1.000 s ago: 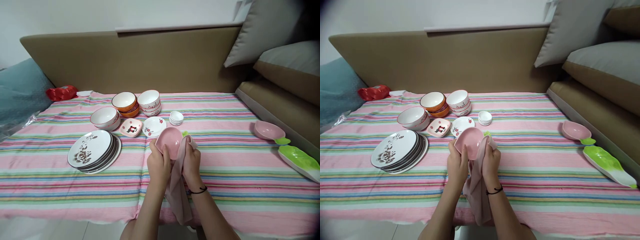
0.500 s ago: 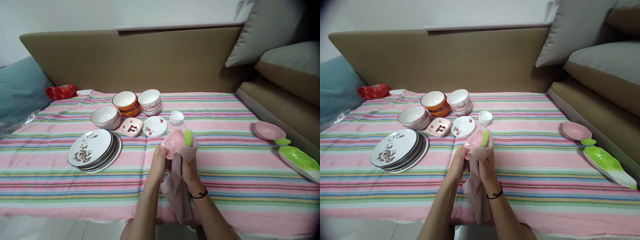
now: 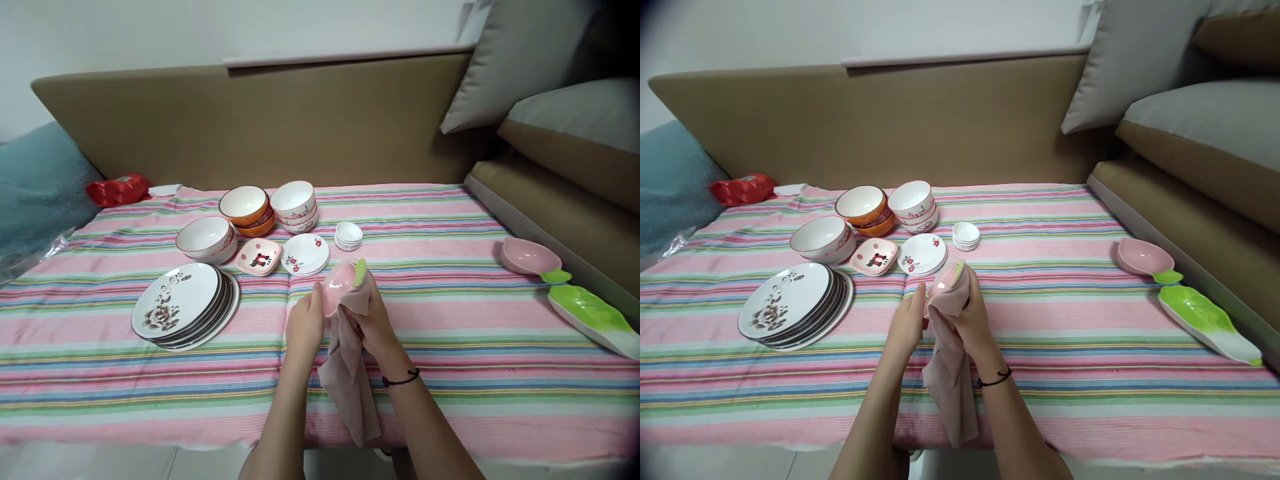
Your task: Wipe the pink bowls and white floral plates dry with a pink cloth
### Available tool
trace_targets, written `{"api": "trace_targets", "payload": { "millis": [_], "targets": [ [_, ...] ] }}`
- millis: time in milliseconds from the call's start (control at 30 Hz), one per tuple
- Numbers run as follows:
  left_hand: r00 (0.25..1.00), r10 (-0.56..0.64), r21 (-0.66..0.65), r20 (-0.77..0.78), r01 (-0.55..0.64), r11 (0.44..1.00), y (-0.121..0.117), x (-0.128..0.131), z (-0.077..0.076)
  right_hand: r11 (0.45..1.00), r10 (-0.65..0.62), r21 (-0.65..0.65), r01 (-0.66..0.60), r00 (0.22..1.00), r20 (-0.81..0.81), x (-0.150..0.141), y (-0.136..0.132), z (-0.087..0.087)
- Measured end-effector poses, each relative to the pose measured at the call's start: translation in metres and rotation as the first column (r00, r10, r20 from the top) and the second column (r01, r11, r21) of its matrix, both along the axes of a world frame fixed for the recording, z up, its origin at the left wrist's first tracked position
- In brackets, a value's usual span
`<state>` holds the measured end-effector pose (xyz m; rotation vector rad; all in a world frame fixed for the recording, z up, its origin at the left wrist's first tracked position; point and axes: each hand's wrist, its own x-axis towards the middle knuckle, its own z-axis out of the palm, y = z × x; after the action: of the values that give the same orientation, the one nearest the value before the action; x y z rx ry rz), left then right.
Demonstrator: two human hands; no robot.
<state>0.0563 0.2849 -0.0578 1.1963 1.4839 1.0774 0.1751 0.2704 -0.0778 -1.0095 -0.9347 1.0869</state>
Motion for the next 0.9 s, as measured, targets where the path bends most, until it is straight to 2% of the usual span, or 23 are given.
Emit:
{"api": "trace_targets", "payload": {
  "millis": [67,133,200,300,400,467,567,667,767,900],
  "targets": [
    [0.982,0.111,0.093,-0.151,-0.097,0.991,0.002,-0.002,0.003,0.999,-0.047,-0.009,0.047,0.998,-0.050,0.000,0.000,-0.001],
    [0.978,0.137,0.180,-0.158,-0.108,0.978,0.004,-0.004,0.006,0.995,-0.099,0.011,0.100,0.994,-0.038,0.001,0.001,-0.003],
    [0.989,0.087,0.289,-0.116,-0.050,0.956,0.005,-0.005,0.009,0.987,-0.151,0.053,0.149,0.988,0.043,0.004,0.003,-0.003],
    [0.995,-0.098,0.357,0.034,0.079,0.931,0.004,-0.003,0.012,0.975,-0.212,0.111,0.191,0.951,0.224,0.006,0.004,-0.002],
    [0.921,-0.293,0.291,0.258,0.215,0.932,0.004,0.002,0.015,0.968,-0.240,0.169,0.186,0.883,0.404,0.002,0.003,0.001],
    [0.871,-0.348,0.235,0.346,0.279,0.931,0.003,0.003,0.017,0.958,-0.257,0.249,0.141,0.808,0.530,-0.003,0.001,0.001],
    [0.860,-0.330,0.161,0.388,0.290,0.944,0.003,0.002,0.018,0.941,-0.287,0.328,0.077,0.692,0.663,-0.009,-0.001,0.001],
    [0.836,-0.282,0.113,0.470,0.260,0.959,0.004,-0.003,0.015,0.941,-0.294,0.330,0.068,0.645,0.705,-0.010,-0.003,0.003],
    [0.793,-0.225,0.103,0.566,0.203,0.974,0.006,-0.006,0.011,0.946,-0.266,0.321,0.051,0.690,0.673,-0.006,-0.004,0.007],
    [0.700,-0.150,0.051,0.698,0.159,0.986,0.006,-0.006,0.010,0.959,-0.237,0.257,0.118,0.832,0.502,-0.001,-0.002,0.007]
  ]
}}
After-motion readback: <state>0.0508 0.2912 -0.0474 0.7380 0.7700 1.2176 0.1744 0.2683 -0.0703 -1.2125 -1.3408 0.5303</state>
